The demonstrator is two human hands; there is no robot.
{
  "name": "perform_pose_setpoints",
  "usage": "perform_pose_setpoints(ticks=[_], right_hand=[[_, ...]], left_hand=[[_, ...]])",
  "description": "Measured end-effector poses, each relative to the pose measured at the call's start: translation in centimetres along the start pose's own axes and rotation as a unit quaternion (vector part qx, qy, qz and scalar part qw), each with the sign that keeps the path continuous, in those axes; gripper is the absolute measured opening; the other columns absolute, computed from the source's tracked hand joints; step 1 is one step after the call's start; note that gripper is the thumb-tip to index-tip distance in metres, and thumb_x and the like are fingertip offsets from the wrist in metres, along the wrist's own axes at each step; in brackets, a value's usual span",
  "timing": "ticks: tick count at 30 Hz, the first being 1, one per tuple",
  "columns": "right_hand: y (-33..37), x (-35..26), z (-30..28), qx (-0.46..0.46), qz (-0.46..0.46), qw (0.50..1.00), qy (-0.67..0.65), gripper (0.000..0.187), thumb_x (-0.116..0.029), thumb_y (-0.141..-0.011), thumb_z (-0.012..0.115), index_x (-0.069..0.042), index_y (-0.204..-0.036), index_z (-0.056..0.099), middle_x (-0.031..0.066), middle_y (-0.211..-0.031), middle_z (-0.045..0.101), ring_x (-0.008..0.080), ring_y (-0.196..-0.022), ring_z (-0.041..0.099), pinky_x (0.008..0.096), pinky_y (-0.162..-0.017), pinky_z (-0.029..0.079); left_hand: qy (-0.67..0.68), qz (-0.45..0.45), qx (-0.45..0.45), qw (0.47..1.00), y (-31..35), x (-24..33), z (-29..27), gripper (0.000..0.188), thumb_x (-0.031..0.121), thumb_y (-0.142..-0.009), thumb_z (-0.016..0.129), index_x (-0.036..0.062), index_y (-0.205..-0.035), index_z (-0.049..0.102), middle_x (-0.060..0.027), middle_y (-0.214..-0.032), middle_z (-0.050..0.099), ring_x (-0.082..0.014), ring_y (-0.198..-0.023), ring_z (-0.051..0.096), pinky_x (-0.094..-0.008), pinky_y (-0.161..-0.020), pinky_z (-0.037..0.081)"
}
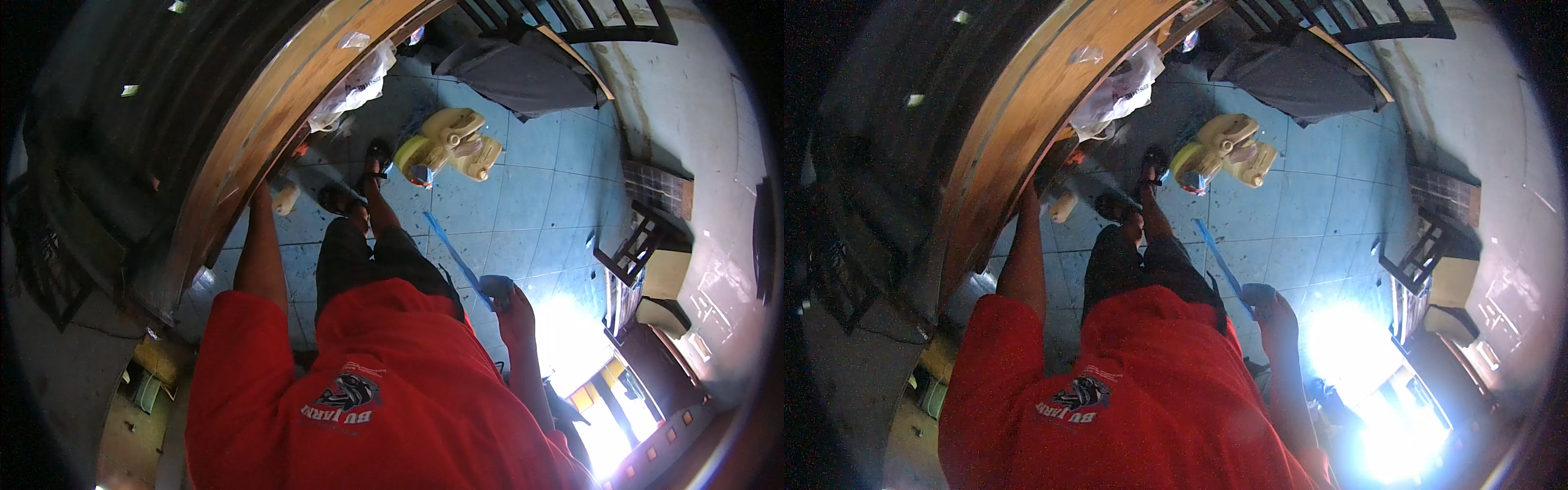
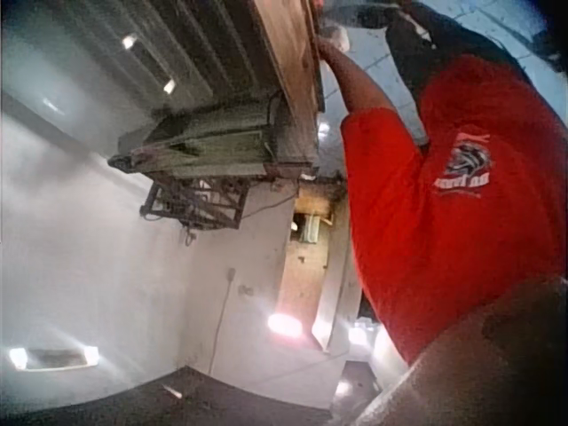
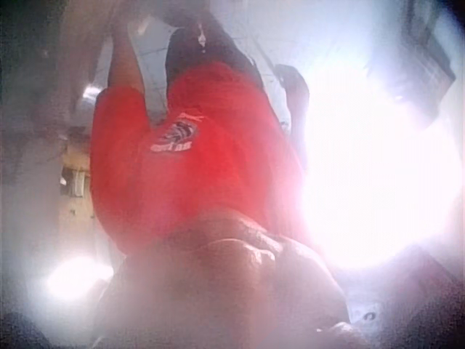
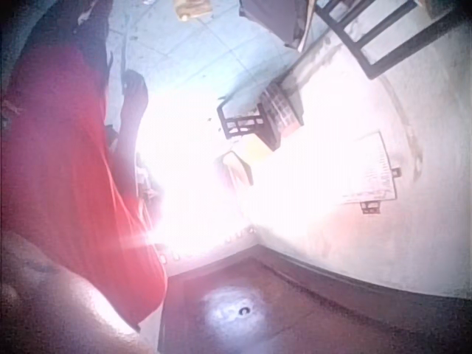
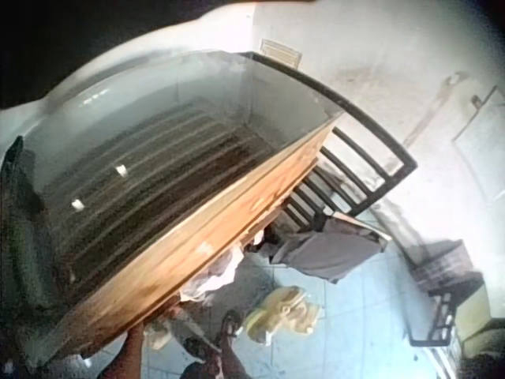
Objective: The person cleans screen printing tools by wiping a glass surface with a cloth and a green bottle, then moves to a restroom to rinse a squeegee and other items with water from a bucket and a tap.
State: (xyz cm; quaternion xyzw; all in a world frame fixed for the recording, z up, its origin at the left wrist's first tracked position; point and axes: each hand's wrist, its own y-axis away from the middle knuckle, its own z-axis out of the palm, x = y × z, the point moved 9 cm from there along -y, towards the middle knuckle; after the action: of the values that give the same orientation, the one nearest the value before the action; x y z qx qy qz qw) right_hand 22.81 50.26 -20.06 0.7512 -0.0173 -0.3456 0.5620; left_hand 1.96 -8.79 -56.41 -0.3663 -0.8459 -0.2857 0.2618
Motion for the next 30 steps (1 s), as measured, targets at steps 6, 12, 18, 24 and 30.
perform_pose_setpoints(ticks=[6, 12, 18, 24, 30], right_hand=[[0.0, -0.7, -0.8, 0.027, -0.037, 0.996, 0.076, 0.027, -0.011, -0.092, 0.038, 0.003, -0.113, 0.046, 0.0084, -0.098, 0.055, 0.0137, -0.082, 0.053, 0.0266, -0.074, 0.045], [0.1, -0.1, 0.0, 0.039, 0.003, 0.998, -0.042, 0.028, -0.014, -0.092, 0.040, 0.002, -0.113, 0.047, 0.0067, -0.094, 0.056, 0.0113, -0.080, 0.053, 0.0257, -0.072, 0.045], [-0.2, -1.3, 2.1, -0.020, -0.029, 0.998, 0.052, 0.029, -0.018, -0.093, 0.040, 0.001, -0.113, 0.048, 0.0039, -0.088, 0.054, 0.0085, -0.076, 0.050, 0.0238, -0.070, 0.044], [0.2, -2.0, 2.8, -0.017, -0.018, 0.999, -0.030, 0.029, -0.015, -0.092, 0.042, 0.003, -0.115, 0.045, 0.0067, -0.095, 0.055, 0.0121, -0.078, 0.052, 0.0263, -0.071, 0.045], [0.0, -2.0, 2.8, -0.035, -0.029, 0.998, 0.046, 0.030, -0.014, -0.091, 0.043, 0.003, -0.115, 0.045, 0.0076, -0.099, 0.055, 0.0128, -0.082, 0.053, 0.0269, -0.073, 0.045]], left_hand=[[-0.051, -0.006, -0.006, 0.999, -1.3, -0.6, 1.0, 0.049, 0.021, -0.079, 0.062, 0.0042, -0.122, 0.044, -0.0103, -0.125, 0.044, -0.0255, -0.112, 0.043, -0.0366, -0.092, 0.037], [-0.088, -0.013, -0.013, 0.996, -1.5, -1.2, 1.1, 0.049, 0.021, -0.079, 0.062, 0.0045, -0.121, 0.045, -0.0106, -0.125, 0.044, -0.0257, -0.112, 0.043, -0.0365, -0.092, 0.037], [-0.122, -0.011, -0.029, 0.992, -1.5, -1.1, 1.1, 0.049, 0.021, -0.078, 0.062, 0.0048, -0.121, 0.045, -0.0109, -0.125, 0.044, -0.0260, -0.112, 0.043, -0.0364, -0.092, 0.037], [-0.145, -0.005, -0.037, 0.989, -2.0, -0.9, 1.0, 0.049, 0.020, -0.078, 0.062, 0.0051, -0.121, 0.045, -0.0113, -0.125, 0.044, -0.0262, -0.112, 0.043, -0.0363, -0.092, 0.037], [-0.172, 0.003, -0.045, 0.984, -2.2, -0.7, 0.5, 0.048, 0.020, -0.078, 0.062, 0.0054, -0.121, 0.046, -0.0116, -0.125, 0.044, -0.0264, -0.112, 0.043, -0.0362, -0.092, 0.037]])
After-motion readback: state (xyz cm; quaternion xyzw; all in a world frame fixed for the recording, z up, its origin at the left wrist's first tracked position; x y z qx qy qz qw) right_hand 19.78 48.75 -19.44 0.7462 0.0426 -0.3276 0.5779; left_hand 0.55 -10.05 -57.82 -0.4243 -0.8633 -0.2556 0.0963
